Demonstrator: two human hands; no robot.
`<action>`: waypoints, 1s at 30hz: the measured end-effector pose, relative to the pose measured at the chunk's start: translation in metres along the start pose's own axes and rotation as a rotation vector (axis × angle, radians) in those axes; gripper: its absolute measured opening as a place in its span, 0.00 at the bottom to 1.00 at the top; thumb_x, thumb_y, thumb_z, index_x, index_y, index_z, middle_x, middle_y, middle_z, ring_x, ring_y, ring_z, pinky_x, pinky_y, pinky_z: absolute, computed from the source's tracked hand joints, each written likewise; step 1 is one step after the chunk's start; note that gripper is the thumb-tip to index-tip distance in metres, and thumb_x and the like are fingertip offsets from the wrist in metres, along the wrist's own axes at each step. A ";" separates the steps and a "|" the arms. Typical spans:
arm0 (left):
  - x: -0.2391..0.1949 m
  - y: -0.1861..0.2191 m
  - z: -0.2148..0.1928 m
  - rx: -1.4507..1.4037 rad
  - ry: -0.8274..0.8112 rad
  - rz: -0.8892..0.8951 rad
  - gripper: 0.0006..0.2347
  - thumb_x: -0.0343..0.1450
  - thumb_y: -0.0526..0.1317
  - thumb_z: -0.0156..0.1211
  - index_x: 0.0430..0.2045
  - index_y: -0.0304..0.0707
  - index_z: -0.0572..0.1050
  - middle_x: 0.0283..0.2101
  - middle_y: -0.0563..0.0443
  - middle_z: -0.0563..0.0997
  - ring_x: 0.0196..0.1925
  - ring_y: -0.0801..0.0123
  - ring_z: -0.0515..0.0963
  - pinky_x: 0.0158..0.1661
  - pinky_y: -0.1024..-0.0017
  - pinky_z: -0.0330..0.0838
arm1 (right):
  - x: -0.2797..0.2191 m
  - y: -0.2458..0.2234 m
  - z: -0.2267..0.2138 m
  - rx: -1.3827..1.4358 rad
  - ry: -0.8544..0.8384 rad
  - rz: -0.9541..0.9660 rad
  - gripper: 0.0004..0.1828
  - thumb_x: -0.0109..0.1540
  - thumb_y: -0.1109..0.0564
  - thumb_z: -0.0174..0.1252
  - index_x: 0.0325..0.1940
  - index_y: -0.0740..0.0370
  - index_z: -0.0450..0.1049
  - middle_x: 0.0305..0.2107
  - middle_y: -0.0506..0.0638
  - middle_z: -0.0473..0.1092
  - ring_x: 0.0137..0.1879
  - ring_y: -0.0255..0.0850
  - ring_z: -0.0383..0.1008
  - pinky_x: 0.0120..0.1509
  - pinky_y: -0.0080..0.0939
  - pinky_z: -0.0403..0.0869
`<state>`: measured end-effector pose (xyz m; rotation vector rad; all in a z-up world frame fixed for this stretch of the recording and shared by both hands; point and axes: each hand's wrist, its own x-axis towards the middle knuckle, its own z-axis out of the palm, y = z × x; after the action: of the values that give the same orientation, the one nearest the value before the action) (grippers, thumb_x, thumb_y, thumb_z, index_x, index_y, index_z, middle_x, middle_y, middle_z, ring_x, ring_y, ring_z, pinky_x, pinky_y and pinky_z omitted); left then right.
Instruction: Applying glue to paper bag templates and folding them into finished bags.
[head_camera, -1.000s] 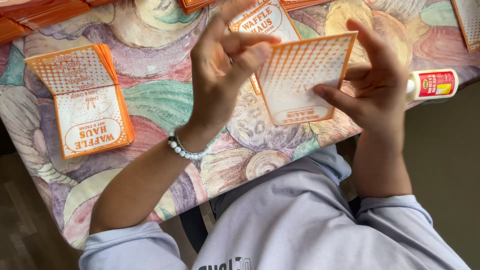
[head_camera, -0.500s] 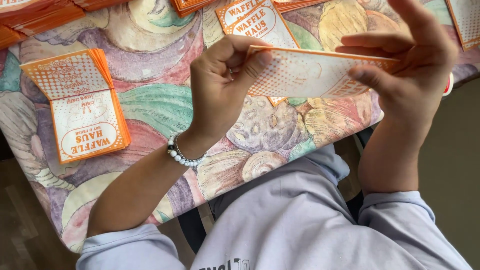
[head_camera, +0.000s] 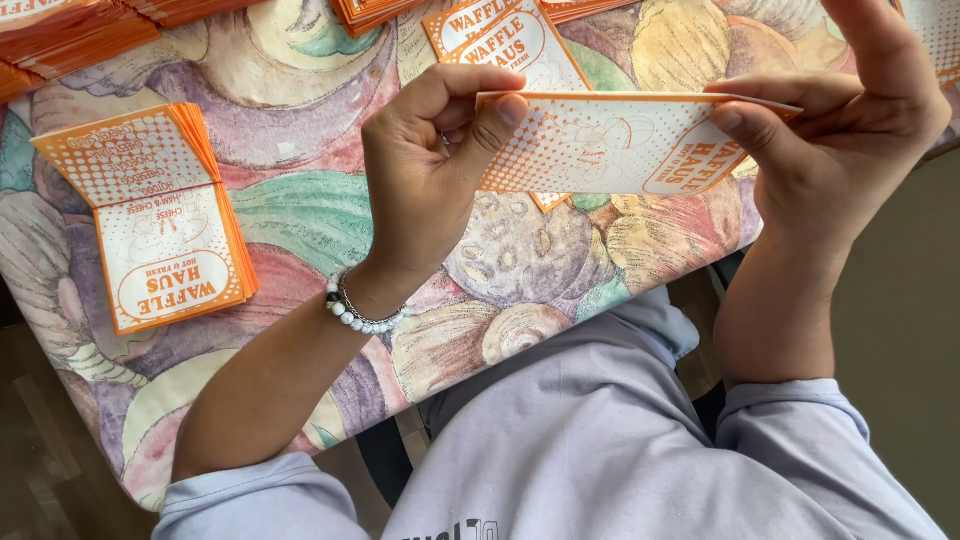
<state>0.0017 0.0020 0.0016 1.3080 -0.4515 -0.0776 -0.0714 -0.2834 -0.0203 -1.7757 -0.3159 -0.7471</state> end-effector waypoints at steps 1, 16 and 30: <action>0.000 0.000 0.000 0.043 0.015 0.006 0.08 0.75 0.39 0.64 0.43 0.34 0.78 0.39 0.52 0.83 0.41 0.81 0.80 0.44 0.85 0.76 | 0.000 0.000 0.000 -0.020 -0.001 -0.001 0.41 0.64 0.86 0.69 0.75 0.80 0.56 0.74 0.67 0.59 0.52 0.78 0.76 0.50 0.59 0.78; 0.001 -0.001 0.001 0.116 0.019 0.037 0.05 0.75 0.37 0.63 0.39 0.34 0.78 0.39 0.51 0.84 0.41 0.77 0.83 0.45 0.83 0.78 | 0.002 0.000 -0.004 -0.039 -0.019 -0.013 0.39 0.66 0.88 0.67 0.74 0.83 0.55 0.74 0.70 0.58 0.52 0.80 0.76 0.50 0.61 0.78; 0.002 -0.011 0.002 0.076 0.059 -0.004 0.06 0.75 0.38 0.63 0.38 0.33 0.78 0.39 0.49 0.84 0.43 0.74 0.84 0.48 0.81 0.80 | -0.004 0.003 -0.017 -0.022 0.015 0.010 0.40 0.64 0.86 0.67 0.75 0.81 0.56 0.75 0.71 0.58 0.52 0.75 0.74 0.50 0.58 0.76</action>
<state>0.0055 -0.0030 -0.0077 1.3819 -0.4043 -0.0254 -0.0784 -0.2998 -0.0226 -1.7900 -0.2900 -0.7587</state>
